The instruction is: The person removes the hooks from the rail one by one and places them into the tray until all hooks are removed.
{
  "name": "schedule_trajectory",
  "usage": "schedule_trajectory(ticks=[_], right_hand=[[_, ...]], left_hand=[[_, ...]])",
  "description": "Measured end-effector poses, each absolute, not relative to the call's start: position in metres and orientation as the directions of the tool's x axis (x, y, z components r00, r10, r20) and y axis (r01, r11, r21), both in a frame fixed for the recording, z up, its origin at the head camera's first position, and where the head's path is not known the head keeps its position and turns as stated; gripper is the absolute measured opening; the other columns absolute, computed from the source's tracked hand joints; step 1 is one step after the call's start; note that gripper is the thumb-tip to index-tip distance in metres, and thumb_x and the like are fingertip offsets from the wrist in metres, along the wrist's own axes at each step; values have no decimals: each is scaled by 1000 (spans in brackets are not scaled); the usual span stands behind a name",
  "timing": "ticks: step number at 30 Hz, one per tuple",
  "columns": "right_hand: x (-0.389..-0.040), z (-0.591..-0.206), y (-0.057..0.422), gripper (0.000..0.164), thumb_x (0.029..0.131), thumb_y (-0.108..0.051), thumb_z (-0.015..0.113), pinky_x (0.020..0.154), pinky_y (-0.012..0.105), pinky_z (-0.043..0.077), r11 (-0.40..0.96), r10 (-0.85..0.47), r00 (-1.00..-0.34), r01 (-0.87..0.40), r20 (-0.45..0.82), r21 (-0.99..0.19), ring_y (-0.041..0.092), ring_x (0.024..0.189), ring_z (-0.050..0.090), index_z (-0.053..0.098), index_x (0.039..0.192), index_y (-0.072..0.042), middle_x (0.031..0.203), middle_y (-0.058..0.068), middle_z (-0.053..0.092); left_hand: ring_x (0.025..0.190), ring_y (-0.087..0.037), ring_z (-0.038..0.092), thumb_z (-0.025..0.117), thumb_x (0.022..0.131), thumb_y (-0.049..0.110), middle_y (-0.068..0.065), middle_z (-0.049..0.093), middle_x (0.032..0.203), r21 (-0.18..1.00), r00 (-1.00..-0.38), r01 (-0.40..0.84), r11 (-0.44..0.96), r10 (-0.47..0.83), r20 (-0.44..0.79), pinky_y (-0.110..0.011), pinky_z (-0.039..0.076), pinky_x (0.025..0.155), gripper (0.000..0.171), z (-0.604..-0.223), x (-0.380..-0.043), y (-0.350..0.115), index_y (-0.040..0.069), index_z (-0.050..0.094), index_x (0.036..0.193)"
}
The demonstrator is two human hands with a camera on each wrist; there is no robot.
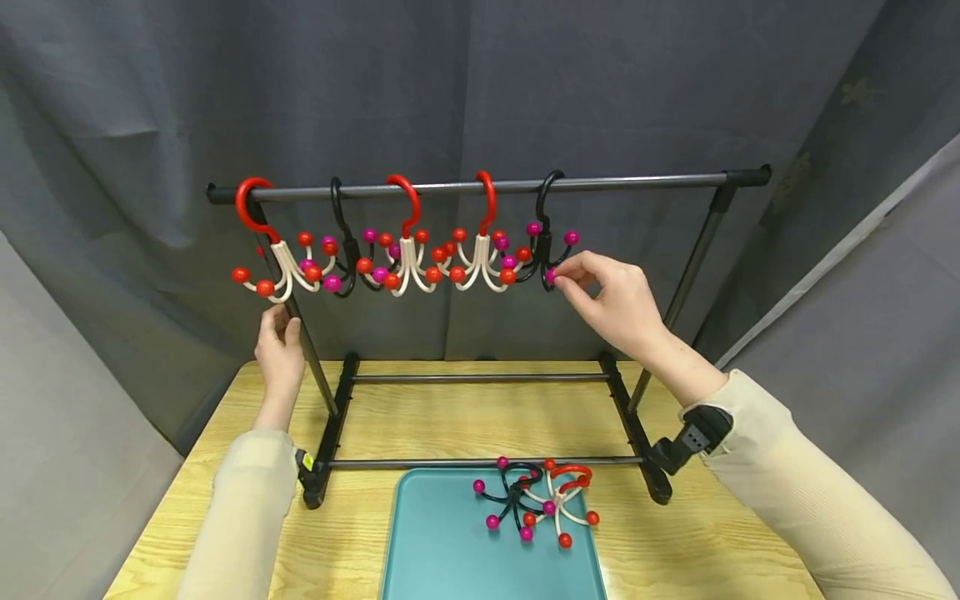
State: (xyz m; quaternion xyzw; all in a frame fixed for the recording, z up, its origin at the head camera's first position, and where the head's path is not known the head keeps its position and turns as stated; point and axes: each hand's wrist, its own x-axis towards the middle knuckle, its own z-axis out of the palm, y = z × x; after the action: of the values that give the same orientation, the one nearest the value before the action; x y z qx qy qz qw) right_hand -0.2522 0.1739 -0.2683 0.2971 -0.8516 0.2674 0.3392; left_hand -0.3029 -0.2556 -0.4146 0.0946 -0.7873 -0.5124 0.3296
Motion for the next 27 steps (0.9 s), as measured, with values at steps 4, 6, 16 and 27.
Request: schedule_trajectory(ticks=[4, 6, 16, 27], right_hand=[[-262, -256, 170, 9, 84, -14, 64, 57, 24, 43, 689, -284, -567, -681, 773, -247, 13, 67, 61, 65, 90, -8, 80, 2, 68], [-267, -251, 167, 9, 84, -14, 64, 58, 24, 43, 694, -257, -553, -677, 792, -247, 13, 66, 61, 65, 90, -7, 80, 3, 67], [-286, -230, 149, 21, 84, -21, 64, 64, 33, 45, 748, -107, -555, -592, 825, -301, 18, 71, 63, 62, 98, -6, 84, 7, 68], [-306, -222, 136, 44, 78, -41, 67, 66, 38, 44, 833, 25, -620, -421, 784, -360, 19, 73, 62, 56, 109, -12, 81, 6, 65]], left_hand=[[105, -28, 51, 50, 93, 17, -16, 55, 113, 866, -760, 195, 460, -487, 430, -41, 39, 90, 29, -415, -304, -256, 10, 49, 121], [105, -28, 51, 50, 93, 18, -16, 55, 113, 865, -759, 195, 462, -487, 431, -41, 39, 90, 29, -416, -304, -257, 10, 49, 121], [103, -28, 51, 50, 93, 20, -16, 54, 112, 866, -761, 195, 461, -485, 430, -41, 39, 89, 29, -419, -306, -259, 10, 49, 121], [104, -29, 51, 50, 93, 19, -16, 54, 113, 868, -766, 183, 462, -486, 420, -42, 39, 89, 30, -419, -306, -259, 10, 49, 121]])
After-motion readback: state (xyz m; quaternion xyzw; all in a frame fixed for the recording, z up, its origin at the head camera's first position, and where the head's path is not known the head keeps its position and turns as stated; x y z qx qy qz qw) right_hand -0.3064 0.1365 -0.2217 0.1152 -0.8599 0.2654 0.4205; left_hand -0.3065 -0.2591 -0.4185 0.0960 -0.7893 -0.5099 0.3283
